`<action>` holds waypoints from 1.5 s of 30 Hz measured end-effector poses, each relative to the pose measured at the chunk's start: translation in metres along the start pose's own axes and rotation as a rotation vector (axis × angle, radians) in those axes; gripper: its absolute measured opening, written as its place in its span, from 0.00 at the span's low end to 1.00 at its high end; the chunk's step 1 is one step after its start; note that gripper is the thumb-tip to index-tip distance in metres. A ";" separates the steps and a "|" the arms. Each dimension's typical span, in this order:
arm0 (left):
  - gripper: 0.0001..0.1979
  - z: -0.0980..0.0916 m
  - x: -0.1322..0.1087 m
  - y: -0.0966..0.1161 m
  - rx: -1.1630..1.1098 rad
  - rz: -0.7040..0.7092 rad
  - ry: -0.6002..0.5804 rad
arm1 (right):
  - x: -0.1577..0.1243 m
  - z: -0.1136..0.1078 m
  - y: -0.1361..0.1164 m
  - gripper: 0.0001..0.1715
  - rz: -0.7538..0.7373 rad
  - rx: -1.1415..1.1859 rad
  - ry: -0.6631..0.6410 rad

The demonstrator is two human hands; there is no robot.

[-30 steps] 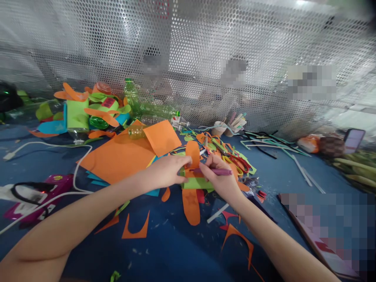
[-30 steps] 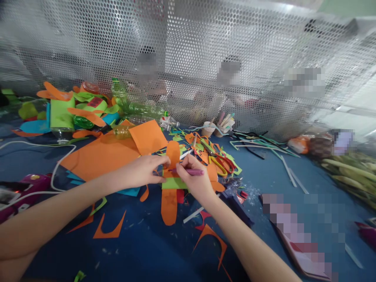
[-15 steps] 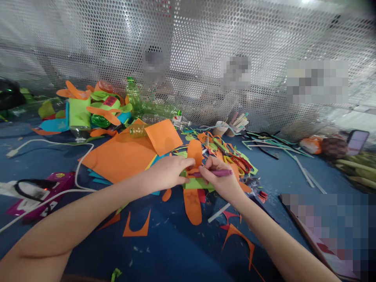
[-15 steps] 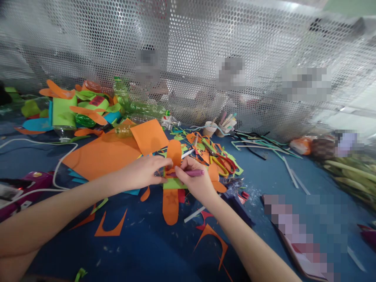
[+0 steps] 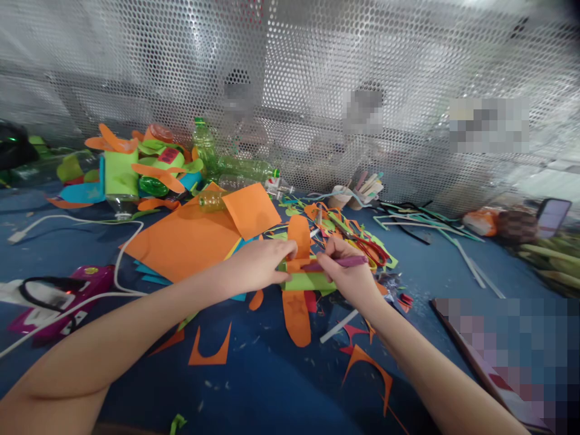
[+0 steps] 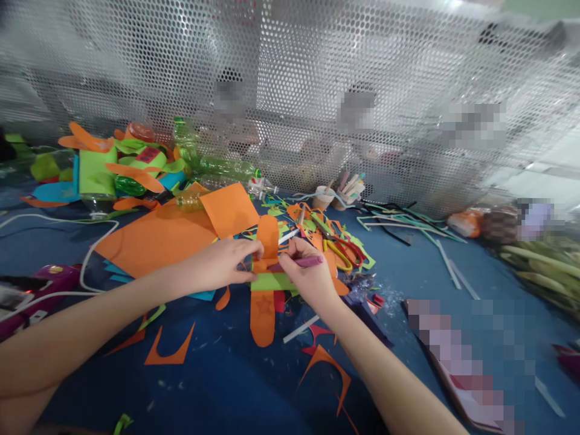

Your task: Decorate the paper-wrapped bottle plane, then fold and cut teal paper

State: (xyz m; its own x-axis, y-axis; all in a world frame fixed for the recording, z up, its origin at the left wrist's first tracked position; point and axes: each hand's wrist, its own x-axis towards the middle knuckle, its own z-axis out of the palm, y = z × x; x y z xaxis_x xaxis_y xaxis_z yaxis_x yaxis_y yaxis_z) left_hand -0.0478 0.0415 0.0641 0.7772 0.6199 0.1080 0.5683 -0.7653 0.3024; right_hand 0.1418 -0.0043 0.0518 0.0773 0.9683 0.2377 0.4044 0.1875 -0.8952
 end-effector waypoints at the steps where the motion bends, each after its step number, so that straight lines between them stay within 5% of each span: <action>1: 0.09 0.000 0.000 0.000 -0.002 -0.003 0.001 | 0.000 0.000 0.000 0.14 -0.005 -0.010 0.010; 25: 0.12 0.001 0.000 0.001 0.043 0.003 0.003 | -0.004 0.009 0.003 0.16 0.017 0.067 -0.003; 33: 0.12 -0.004 -0.001 0.004 0.026 0.009 -0.016 | -0.002 -0.011 -0.002 0.15 0.017 -0.003 0.166; 45: 0.10 -0.006 0.000 0.006 0.016 -0.010 -0.036 | 0.004 -0.016 0.004 0.14 0.027 -0.022 0.066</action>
State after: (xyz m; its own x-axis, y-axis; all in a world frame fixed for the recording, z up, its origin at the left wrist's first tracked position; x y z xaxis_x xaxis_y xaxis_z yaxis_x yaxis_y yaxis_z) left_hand -0.0462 0.0382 0.0712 0.7804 0.6213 0.0707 0.5803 -0.7617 0.2883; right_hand 0.1583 -0.0022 0.0555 0.1479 0.9599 0.2382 0.4216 0.1567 -0.8931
